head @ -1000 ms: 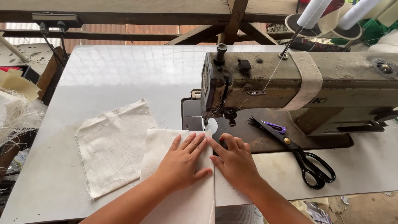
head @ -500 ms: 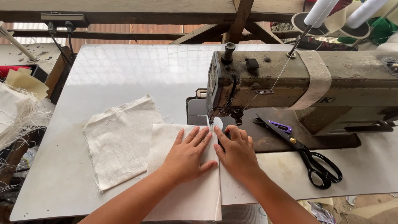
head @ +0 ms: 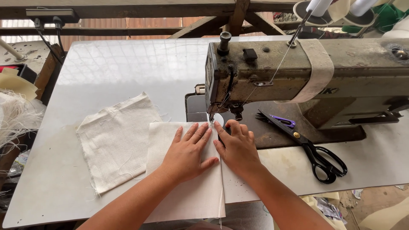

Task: Trimming loose threads from sewn fabric pieces using snips and organizing them into a stack.

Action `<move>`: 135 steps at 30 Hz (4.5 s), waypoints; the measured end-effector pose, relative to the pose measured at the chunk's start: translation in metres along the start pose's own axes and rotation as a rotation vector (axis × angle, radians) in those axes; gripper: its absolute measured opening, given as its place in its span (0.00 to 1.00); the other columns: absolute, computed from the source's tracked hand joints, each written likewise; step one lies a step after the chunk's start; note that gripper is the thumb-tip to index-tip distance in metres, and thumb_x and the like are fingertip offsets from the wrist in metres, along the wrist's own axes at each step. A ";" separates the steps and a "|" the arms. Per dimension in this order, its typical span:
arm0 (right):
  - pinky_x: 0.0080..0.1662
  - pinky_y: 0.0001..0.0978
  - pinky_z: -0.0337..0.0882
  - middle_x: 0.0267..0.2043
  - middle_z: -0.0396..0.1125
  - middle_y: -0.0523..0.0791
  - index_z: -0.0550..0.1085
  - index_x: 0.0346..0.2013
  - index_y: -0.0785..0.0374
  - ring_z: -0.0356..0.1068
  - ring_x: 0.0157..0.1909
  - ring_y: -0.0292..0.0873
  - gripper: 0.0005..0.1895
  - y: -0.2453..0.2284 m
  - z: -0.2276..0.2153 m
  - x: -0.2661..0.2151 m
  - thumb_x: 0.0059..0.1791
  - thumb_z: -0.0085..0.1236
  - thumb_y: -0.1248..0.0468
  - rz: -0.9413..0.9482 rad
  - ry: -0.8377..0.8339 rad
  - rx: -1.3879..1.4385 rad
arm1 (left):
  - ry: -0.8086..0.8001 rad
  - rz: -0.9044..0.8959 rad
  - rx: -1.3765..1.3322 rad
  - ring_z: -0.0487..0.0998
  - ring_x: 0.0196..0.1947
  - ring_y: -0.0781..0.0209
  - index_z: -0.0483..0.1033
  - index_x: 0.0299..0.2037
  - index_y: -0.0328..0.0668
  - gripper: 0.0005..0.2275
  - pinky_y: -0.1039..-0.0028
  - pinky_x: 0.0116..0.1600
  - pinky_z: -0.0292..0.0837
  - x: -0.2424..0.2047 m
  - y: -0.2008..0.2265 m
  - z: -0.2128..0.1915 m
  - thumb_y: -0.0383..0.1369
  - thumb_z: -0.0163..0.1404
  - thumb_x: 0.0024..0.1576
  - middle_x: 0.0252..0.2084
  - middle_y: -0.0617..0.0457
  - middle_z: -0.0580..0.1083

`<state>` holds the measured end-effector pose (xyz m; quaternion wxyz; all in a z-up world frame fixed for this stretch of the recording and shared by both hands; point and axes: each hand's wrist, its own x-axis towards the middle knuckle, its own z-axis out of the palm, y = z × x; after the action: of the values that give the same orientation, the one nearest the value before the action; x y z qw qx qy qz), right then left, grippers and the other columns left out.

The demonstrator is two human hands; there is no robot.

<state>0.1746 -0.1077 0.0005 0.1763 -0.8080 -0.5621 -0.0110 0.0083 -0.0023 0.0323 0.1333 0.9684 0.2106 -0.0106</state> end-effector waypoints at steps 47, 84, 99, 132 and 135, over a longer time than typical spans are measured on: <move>0.74 0.42 0.47 0.79 0.48 0.45 0.55 0.74 0.61 0.46 0.79 0.44 0.47 -0.006 -0.024 -0.091 0.50 0.49 0.35 -0.518 -0.073 -0.227 | 0.261 0.211 0.058 0.54 0.76 0.50 0.57 0.73 0.41 0.39 0.45 0.73 0.43 -0.032 0.000 0.033 0.62 0.40 0.59 0.76 0.49 0.57; 0.74 0.42 0.47 0.79 0.49 0.44 0.56 0.73 0.60 0.47 0.79 0.45 0.46 -0.005 -0.026 -0.089 0.49 0.52 0.37 -0.496 -0.098 -0.158 | 0.223 0.200 0.040 0.50 0.77 0.50 0.52 0.75 0.40 0.44 0.46 0.74 0.38 -0.034 0.001 0.029 0.67 0.38 0.56 0.77 0.49 0.54; 0.74 0.42 0.47 0.79 0.48 0.44 0.56 0.74 0.59 0.47 0.79 0.44 0.48 -0.006 -0.025 -0.090 0.48 0.52 0.35 -0.492 -0.088 -0.172 | 0.227 0.196 0.059 0.50 0.78 0.52 0.51 0.75 0.41 0.45 0.47 0.75 0.39 -0.034 0.002 0.027 0.68 0.40 0.55 0.78 0.49 0.52; 0.74 0.40 0.46 0.80 0.47 0.42 0.55 0.74 0.56 0.47 0.79 0.42 0.50 -0.004 -0.023 -0.089 0.46 0.55 0.34 -0.475 -0.104 -0.165 | 0.218 0.190 0.081 0.50 0.77 0.52 0.52 0.75 0.40 0.46 0.48 0.74 0.40 -0.033 0.001 0.029 0.68 0.39 0.55 0.78 0.48 0.52; 0.74 0.40 0.46 0.80 0.47 0.42 0.55 0.74 0.56 0.47 0.79 0.42 0.49 -0.005 -0.024 -0.088 0.47 0.54 0.34 -0.466 -0.106 -0.161 | 0.223 0.184 0.077 0.50 0.77 0.53 0.52 0.75 0.40 0.46 0.48 0.74 0.40 -0.032 0.001 0.029 0.68 0.40 0.55 0.78 0.48 0.52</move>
<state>0.1420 -0.1932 0.0052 0.0743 -0.6674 -0.7390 -0.0538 -0.0195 -0.0235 0.0067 0.0722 0.9831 0.1340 0.1013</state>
